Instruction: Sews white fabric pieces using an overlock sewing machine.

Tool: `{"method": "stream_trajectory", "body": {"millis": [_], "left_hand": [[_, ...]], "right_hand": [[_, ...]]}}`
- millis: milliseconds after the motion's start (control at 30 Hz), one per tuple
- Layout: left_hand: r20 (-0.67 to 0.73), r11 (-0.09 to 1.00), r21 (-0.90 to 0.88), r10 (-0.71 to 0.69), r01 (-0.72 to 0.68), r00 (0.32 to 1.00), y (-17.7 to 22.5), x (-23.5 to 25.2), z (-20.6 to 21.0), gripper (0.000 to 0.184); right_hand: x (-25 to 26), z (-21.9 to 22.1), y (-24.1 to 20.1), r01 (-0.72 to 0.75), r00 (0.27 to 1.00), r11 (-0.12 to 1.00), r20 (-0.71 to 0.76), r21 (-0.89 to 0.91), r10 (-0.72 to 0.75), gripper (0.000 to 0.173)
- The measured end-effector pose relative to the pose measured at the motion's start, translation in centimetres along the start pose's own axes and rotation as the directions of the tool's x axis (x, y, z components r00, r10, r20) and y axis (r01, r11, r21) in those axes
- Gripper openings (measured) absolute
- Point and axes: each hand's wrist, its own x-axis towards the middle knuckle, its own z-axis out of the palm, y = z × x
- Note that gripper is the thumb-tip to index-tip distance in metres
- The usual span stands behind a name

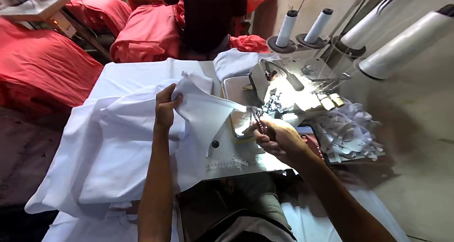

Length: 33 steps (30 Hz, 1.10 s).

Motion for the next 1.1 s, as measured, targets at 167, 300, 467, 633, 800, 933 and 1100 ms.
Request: {"method": "stream_trajectory", "body": {"millis": [167, 300, 467, 633, 800, 933, 1100], "left_hand": [[-0.039, 0.995, -0.022, -0.099, 0.098, 0.994, 0.0, -0.2, -1.8, 0.034], [0.013, 0.93, 0.142, -0.345, 0.34, 0.938, -0.5, -0.4, -4.2, 0.031], [-0.072, 0.832, 0.229, -0.503, 0.505, 0.861, 1.5, -1.4, -5.1, 0.026], [-0.358, 0.71, 0.387, -0.473, 0.589, 0.805, 2.5, -1.9, -8.9, 0.036], [-0.474, 0.596, 0.248, -0.613, 0.764, 0.632, 8.9, -5.3, -6.1, 0.065], [-0.413, 0.587, 0.45, -0.532, 0.673, 0.74, 9.3, -10.4, -3.8, 0.042], [-0.425, 0.755, 0.363, -0.387, 0.546, 0.818, 8.6, -14.2, -2.7, 0.024]], "right_hand": [[-0.9, 0.0, 0.9, 0.032, 0.997, 0.989, 0.067, -0.148, -0.022, 0.036], [-2.3, -1.4, 3.2, 0.171, 0.97, 0.844, 0.235, -0.508, -0.055, 0.028], [-3.3, -3.1, 6.7, 0.214, 0.977, 0.281, 0.202, -0.936, -0.07, 0.04], [-2.4, -3.0, 10.1, 0.027, 0.974, -0.176, 0.066, -0.984, -0.216, 0.041], [-2.1, -2.1, 11.0, -0.063, 0.927, -0.337, 0.07, -0.939, -0.367, 0.055], [-4.5, -1.1, 8.2, 0.332, 0.768, -0.244, 0.411, -0.911, -0.49, 0.046], [-12.4, 6.0, 2.8, 0.681, 0.491, 0.732, 0.748, -0.01, -0.447, 0.054]]}}
